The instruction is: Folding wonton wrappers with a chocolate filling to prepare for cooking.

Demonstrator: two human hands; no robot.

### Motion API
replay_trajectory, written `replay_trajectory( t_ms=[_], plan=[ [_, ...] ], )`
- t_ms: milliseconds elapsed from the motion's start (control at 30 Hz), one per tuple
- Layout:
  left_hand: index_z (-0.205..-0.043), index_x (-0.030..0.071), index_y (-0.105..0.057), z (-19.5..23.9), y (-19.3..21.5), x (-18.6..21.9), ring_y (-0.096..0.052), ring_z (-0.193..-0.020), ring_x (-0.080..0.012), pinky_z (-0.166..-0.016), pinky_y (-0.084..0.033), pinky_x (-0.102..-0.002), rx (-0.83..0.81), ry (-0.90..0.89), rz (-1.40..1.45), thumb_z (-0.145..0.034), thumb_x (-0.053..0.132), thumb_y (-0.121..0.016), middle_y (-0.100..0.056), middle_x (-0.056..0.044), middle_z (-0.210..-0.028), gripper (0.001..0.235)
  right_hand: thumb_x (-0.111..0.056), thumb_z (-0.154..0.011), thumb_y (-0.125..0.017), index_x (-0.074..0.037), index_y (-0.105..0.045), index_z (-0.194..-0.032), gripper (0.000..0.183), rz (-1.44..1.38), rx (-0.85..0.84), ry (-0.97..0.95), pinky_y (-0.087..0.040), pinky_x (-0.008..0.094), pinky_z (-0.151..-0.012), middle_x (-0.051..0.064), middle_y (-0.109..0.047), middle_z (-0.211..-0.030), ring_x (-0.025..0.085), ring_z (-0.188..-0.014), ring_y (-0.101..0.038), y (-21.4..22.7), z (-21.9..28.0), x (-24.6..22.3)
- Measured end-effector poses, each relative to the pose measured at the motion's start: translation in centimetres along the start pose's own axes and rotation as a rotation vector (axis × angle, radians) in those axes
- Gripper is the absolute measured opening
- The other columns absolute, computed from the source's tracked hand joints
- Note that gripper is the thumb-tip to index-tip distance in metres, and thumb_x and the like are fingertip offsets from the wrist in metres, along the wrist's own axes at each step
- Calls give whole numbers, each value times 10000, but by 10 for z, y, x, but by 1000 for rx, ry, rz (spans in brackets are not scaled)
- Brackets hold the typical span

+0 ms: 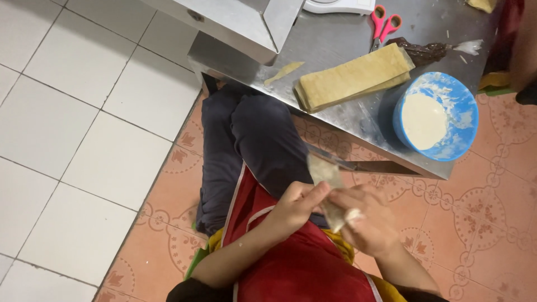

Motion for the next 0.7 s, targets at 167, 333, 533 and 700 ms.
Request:
replay_trajectory(
  t_ms=[167, 333, 533, 700],
  plan=[
    [-1132, -71, -730, 14, 7, 36, -537, -724, -13, -619, -420, -188, 309, -154, -131, -1121, 183, -550, -639, 27, -821, 311, 58, -847, -690, -161, -490, -1356, 589, 86, -60, -36, -423, 507, -1045, 148, -697, -1190, 309, -1086, -718, 0, -11, -3],
    [-1162, -61, -740, 28, -1, 63, -499, -713, 12, -610, -404, -182, 392, -272, -295, -1101, 136, -560, -616, 72, -788, 274, 29, -869, -713, -180, -684, -1137, 340, 258, 93, -79, -424, 481, -1131, 109, -639, -1236, 316, -1225, -569, 17, -19, 10],
    [-1158, -47, -745, 32, 3, 59, -483, -626, 15, -551, -384, -179, 385, -334, -330, -1088, 123, -579, -601, 72, -706, 247, 93, -879, -750, -224, -816, -936, 329, 553, 124, 67, -455, 489, -1080, 37, -649, -1234, 286, -1327, -447, 19, 4, 7],
    [-1104, -55, -761, 33, 10, 47, -510, -600, 3, -520, -388, -193, 380, -283, -286, -1092, 134, -598, -634, 58, -699, 250, -61, -867, -772, -269, -835, -928, 226, 598, 133, 159, -456, 477, -1016, 8, -656, -1234, 285, -1295, -428, 20, 1, 0]
  ],
)
Point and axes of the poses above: each hand's wrist, its own z-axis away from the middle knuckle, its own y-axis out of the back of the hand, x = y × z, the point moved 8 cm from there along -z, towards the middle knuckle
